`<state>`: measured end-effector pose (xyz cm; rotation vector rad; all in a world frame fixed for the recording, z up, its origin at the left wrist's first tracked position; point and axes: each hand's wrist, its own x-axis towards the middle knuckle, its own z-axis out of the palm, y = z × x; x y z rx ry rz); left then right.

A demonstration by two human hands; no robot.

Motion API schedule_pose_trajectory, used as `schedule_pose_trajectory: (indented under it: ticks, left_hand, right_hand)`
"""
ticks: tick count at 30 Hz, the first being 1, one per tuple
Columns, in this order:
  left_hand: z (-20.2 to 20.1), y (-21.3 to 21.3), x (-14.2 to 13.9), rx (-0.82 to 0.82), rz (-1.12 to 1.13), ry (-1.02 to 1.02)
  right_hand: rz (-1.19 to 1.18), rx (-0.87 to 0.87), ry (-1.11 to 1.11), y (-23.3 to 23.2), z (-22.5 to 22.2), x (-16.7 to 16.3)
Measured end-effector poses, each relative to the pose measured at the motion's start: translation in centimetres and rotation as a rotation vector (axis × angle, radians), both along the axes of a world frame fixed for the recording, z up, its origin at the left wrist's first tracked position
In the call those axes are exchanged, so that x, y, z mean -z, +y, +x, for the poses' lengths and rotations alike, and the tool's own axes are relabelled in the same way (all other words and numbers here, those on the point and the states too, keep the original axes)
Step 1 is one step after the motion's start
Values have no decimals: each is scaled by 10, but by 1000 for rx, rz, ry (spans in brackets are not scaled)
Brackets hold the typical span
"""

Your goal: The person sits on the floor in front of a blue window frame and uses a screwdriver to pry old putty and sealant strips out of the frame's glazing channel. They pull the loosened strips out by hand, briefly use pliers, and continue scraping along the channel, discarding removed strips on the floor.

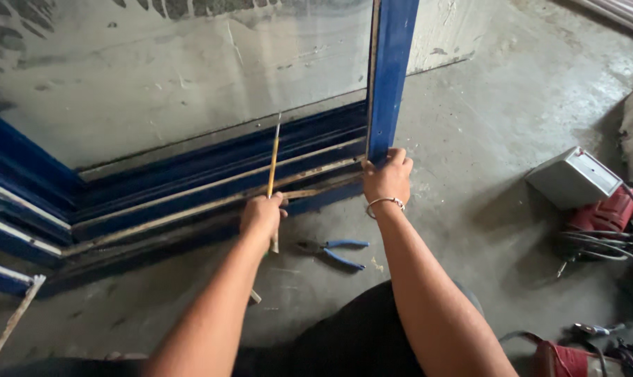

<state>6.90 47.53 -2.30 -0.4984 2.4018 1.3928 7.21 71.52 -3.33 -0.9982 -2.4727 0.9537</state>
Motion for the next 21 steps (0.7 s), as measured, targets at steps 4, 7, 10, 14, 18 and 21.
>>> schedule_pose_trajectory:
  ticks: [4, 7, 10, 14, 18, 21]
  left_hand:
    - [17, 10, -18, 47, -259, -140]
    - [16, 16, -52, 114, -347, -86]
    - [8, 34, -80, 211, -332, -22]
    - [-17, 68, -94, 264, -301, -33]
    - [-44, 83, -78, 132, -41, -112]
    - [-51, 89, -53, 64, 100, -93]
  right_hand:
    - [23, 7, 4, 0, 0, 1]
    - [15, 12, 20, 0, 0, 2]
    - [5, 4, 18, 0, 1, 3]
    - [15, -9, -12, 2, 2, 4]
    - [45, 3, 11, 1, 1, 3]
    - [50, 2, 13, 0, 2, 1]
